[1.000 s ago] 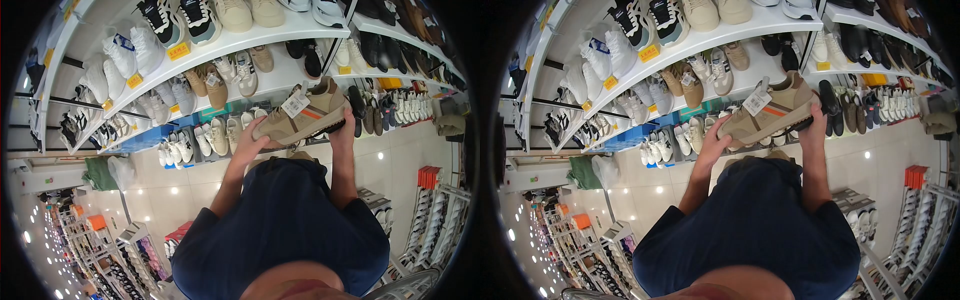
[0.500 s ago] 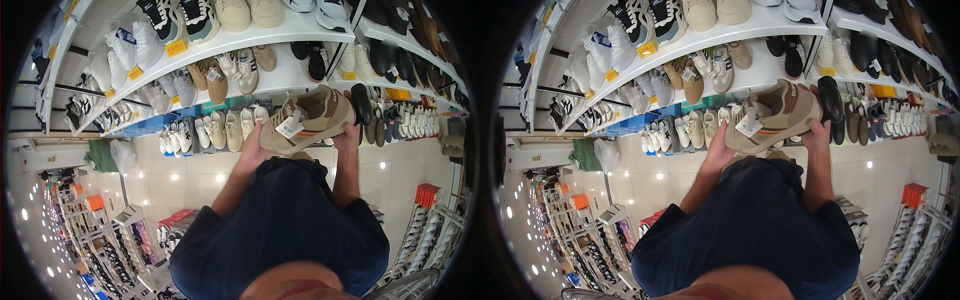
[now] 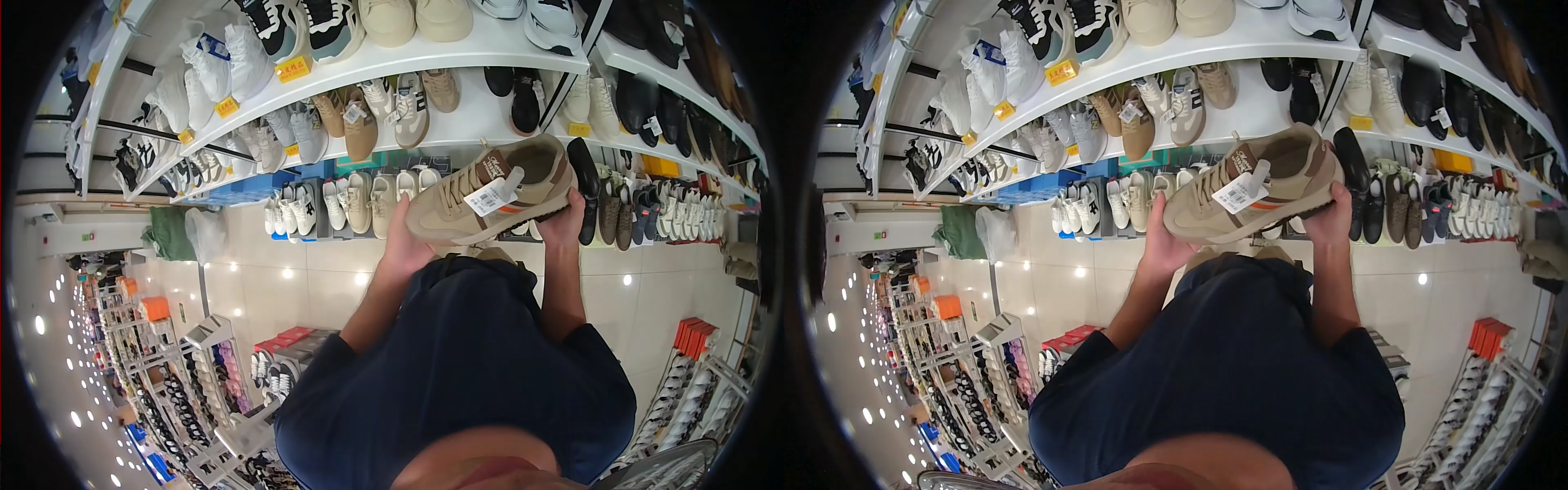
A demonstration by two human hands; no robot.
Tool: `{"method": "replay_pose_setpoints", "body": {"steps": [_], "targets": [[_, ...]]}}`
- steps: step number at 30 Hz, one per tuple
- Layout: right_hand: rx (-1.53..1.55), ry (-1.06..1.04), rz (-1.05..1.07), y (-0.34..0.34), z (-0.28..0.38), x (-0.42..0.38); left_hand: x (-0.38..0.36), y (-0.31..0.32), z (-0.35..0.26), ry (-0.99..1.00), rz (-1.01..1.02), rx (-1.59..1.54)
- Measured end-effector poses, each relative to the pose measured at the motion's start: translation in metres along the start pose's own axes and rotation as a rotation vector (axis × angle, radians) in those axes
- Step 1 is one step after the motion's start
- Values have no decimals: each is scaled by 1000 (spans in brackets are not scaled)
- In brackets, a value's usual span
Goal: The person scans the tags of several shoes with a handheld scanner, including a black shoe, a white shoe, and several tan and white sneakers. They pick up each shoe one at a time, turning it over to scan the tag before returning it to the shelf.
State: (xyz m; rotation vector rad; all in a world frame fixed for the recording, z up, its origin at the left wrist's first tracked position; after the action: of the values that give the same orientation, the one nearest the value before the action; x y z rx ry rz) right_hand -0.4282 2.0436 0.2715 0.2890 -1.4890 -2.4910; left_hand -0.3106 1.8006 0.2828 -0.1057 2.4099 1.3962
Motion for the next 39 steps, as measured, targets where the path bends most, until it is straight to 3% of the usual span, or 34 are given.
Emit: {"method": "replay_pose_setpoints", "body": {"steps": [2,5,10,17,32,35,37,39], "targets": [[-42,-14,-21,0,3,3,2,4,5,-98,81,-97],[-2,43,-115,-13,5,7,6,8,13,-107,2,-71],[25,36,-138,-15,6,18,12,15,17,-42,-66,-61],[19,48,-144,-13,2,24,12,26,17,-30,44,-127],[1,61,-174,-24,-1,36,19,11,17,-38,-95,-24],[-8,72,-148,-27,5,37,14,14,9,-92,-40,55],[-14,72,-142,-31,9,40,9,24,2,-166,256,-27],[-104,107,-190,-48,11,43,3,28,-4,-62,170,153]]}}
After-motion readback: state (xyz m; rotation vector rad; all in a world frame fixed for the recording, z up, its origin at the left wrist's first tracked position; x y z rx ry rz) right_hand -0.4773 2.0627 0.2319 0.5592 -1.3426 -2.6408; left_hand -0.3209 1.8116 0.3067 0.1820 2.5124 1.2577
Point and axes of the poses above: each hand's wrist, its own x-axis towards the middle knuckle, its own y-axis out of the palm, z = x × y, the point moved 5 cm from there along x, towards the middle knuckle, and after that the axes turned 2 degrees about x, right-handed, at the moved point
